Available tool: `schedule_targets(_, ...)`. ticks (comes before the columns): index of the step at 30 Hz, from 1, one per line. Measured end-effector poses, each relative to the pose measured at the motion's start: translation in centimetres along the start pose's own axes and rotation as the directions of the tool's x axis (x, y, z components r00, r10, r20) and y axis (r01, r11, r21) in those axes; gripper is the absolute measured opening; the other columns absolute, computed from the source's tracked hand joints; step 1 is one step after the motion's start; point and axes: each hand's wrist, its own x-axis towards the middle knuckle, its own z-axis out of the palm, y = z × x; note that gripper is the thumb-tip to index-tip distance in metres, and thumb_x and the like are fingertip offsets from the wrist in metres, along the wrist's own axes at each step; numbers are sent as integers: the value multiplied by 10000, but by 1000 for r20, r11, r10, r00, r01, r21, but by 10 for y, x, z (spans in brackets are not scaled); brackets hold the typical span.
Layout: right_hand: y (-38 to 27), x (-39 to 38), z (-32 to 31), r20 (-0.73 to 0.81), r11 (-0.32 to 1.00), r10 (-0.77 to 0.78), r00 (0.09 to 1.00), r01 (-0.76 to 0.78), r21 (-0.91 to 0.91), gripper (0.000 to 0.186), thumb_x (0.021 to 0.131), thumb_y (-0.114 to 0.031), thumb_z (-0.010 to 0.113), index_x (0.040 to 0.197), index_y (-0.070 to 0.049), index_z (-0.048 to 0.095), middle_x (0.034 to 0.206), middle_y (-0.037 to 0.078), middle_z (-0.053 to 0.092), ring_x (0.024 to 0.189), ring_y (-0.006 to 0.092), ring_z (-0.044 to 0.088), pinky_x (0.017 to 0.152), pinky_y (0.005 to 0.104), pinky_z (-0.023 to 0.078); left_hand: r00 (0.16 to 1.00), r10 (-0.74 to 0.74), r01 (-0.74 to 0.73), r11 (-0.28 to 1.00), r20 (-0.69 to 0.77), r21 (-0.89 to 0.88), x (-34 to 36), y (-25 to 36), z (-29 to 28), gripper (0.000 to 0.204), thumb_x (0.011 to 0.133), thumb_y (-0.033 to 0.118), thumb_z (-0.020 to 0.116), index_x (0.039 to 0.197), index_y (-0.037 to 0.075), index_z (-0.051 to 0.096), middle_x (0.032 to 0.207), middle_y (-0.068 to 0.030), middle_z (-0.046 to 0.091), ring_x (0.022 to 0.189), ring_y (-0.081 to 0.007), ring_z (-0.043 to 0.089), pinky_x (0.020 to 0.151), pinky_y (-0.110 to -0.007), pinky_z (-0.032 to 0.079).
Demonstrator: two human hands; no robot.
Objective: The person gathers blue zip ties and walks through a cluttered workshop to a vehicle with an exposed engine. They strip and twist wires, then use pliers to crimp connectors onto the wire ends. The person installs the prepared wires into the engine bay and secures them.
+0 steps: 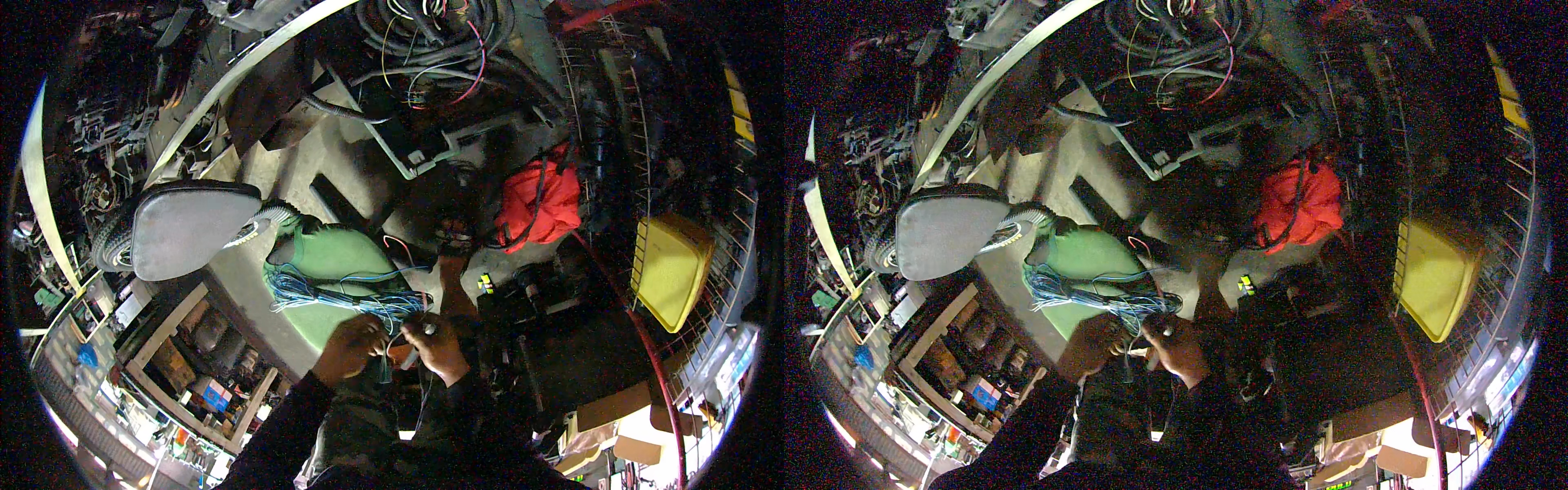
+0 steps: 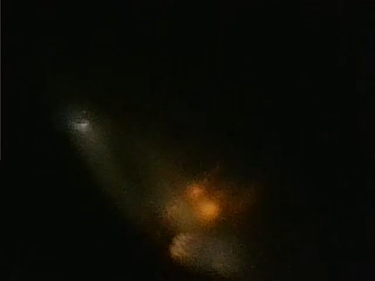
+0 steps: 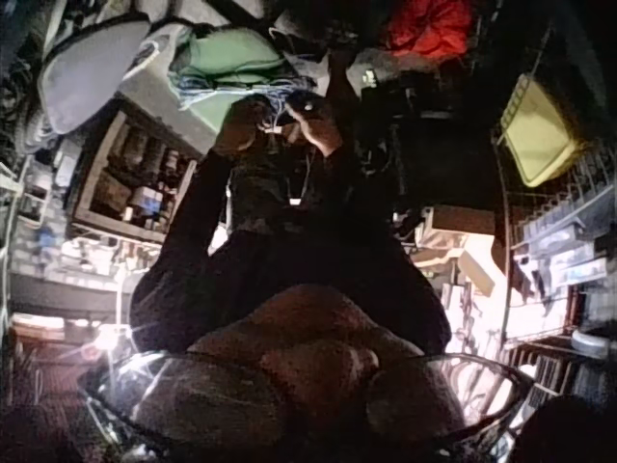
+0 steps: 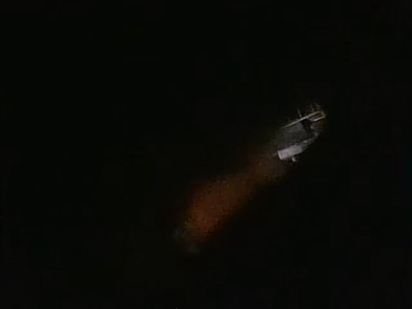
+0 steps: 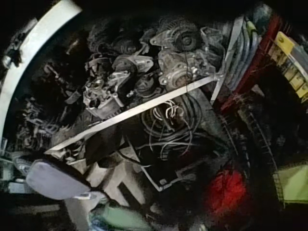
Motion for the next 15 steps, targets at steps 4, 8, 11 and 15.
schedule_targets(4,16,10,-16,-23,996,18,1000,-16,93,186,989,-228,698,964,-45,676,784,20,649,761,145,644,704,328,523,986,-143,94,896,-81,-434,-1,9,-5,119,1016,123,581,1094,34,594,976,-116,702,869,-201,694,780,-356,589)
schedule_targets(8,19,7,-8,-16,968,-198,980,193,-159,317,988,-340,703,1135,-62,671,951,111,736,864,248,717,788,369,564,998,-51,27,870,-36,-492,15,19,21,181,1057,149,549,1194,32,544,1143,-146,662,991,-250,678,813,-372,581)
schedule_targets(11,4,5,-13,47,998,-64,997,64,8,316,998,-320,697,1167,-54,665,972,102,736,877,225,708,792,360,562,952,268,-260,963,-147,73,44,8,28,402,930,168,681,1282,37,539,1240,-208,621,1109,-353,628,930,-449,547)
schedule_targets(15,-11,5,-18,-97,982,-43,994,60,179,305,1024,-298,684,1185,-41,653,860,13,721,734,116,661,698,278,527,912,396,-368,905,-107,213,67,31,54,529,795,185,777,1264,44,575,1254,-205,619,1110,-396,621,932,-490,544)
